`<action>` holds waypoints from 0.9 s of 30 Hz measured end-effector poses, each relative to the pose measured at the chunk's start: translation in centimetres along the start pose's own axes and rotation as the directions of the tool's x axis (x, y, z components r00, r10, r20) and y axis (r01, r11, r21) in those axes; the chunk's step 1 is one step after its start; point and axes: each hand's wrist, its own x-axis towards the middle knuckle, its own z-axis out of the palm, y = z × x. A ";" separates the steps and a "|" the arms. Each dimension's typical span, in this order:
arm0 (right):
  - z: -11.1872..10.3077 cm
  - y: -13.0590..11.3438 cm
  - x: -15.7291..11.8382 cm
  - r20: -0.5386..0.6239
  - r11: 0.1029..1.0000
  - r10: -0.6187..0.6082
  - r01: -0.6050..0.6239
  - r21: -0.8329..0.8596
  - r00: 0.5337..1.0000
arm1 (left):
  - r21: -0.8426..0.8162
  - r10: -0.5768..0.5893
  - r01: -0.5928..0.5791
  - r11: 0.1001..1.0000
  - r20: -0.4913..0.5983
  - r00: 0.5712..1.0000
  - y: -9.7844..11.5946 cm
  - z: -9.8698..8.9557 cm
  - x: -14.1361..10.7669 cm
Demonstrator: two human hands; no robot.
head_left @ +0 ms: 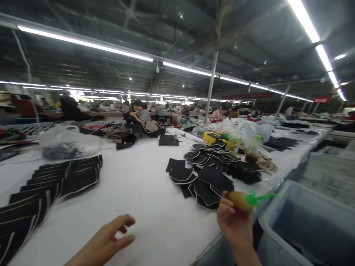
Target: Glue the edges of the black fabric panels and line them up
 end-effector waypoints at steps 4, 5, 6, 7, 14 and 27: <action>-2.0 -0.4 0.9 -0.014 0.998 -0.033 0.032 -0.062 0.999 | 0.303 0.237 -0.233 0.924 0.025 0.971 3.3 3.2 9.7; -2.2 -0.3 1.1 -0.017 0.997 -0.037 0.036 -0.068 0.999 | 0.358 0.265 -0.266 0.895 0.052 0.963 4.2 4.0 12.0; -2.5 -0.3 1.3 -0.016 0.997 -0.045 0.044 -0.070 0.999 | 0.402 0.278 -0.284 0.871 0.075 0.958 5.2 4.8 14.2; -2.7 -0.2 1.5 -0.012 0.996 -0.053 0.052 -0.073 0.999 | 0.438 0.283 -0.296 0.849 0.095 0.954 6.1 5.6 16.3; -5.0 -0.1 2.0 -0.013 0.986 -0.088 0.085 -0.143 0.996 | 0.472 0.258 -0.393 0.789 0.327 0.909 9.7 8.4 25.3; -4.0 0.3 2.1 -0.064 0.993 -0.077 0.070 -0.095 0.995 | 0.234 0.387 -0.461 0.856 0.301 0.872 6.2 4.9 18.6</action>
